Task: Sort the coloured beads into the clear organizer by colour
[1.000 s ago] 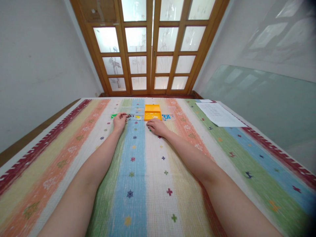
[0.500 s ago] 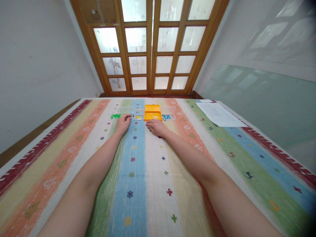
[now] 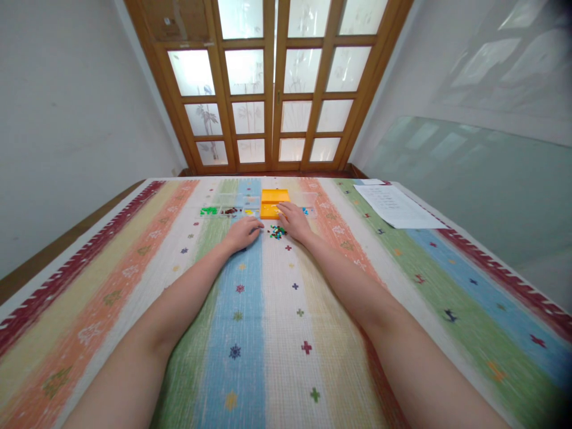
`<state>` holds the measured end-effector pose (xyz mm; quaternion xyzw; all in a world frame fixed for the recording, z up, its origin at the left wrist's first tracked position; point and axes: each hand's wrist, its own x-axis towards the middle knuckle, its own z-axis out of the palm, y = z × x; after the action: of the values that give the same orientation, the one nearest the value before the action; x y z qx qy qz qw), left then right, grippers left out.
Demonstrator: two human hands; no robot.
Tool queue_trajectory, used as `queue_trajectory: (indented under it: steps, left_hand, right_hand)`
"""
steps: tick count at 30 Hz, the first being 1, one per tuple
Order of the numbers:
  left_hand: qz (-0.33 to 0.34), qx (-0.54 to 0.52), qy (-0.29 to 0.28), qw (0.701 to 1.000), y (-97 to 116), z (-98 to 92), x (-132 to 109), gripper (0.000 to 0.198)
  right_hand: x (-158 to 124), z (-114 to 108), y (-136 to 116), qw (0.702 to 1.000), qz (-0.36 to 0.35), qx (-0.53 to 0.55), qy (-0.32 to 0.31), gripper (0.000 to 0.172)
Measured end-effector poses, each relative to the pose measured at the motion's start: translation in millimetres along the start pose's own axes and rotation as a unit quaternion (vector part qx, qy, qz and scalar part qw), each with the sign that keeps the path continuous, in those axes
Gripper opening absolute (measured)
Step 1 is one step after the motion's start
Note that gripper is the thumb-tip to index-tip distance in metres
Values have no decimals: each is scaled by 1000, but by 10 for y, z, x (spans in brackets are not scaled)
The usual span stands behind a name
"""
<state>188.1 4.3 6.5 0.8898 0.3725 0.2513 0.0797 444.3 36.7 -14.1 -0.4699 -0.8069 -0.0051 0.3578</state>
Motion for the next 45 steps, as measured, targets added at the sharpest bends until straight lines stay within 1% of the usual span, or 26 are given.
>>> queue_trajectory:
  steps: [3,7,10,17,26,32,40,45]
  left_hand:
    - [52,-9,-25,998,161,2,14,26]
    - [90,-21,-59,994,293,-1,19,26]
    - [107,-20,-73,991,318,-7,19,26]
    - [127,12,-80,989,275,-15,26,30]
    - [112,6,-77,991,275,0,18,31]
    - [109,15,-72,991,234,27,15,32]
    - [67,-16,-56,996,140,48,10,26]
    - [49,-4,-40,998,109,68,1,25]
  right_hand:
    - [-12,42,93,1000,9,-5,-1,34]
    - [-26,80,121,1000,24,2,9,31]
    - [-30,96,111,1000,22,1,11,29]
    - [-29,108,95,1000,19,-1,12,30]
    - [-34,103,73,1000,16,2,14,29]
    - [-37,111,79,1000,17,1,12,29]
    - [-32,104,69,1000,19,8,6,29]
    - [-36,94,57,1000,24,10,-1,29]
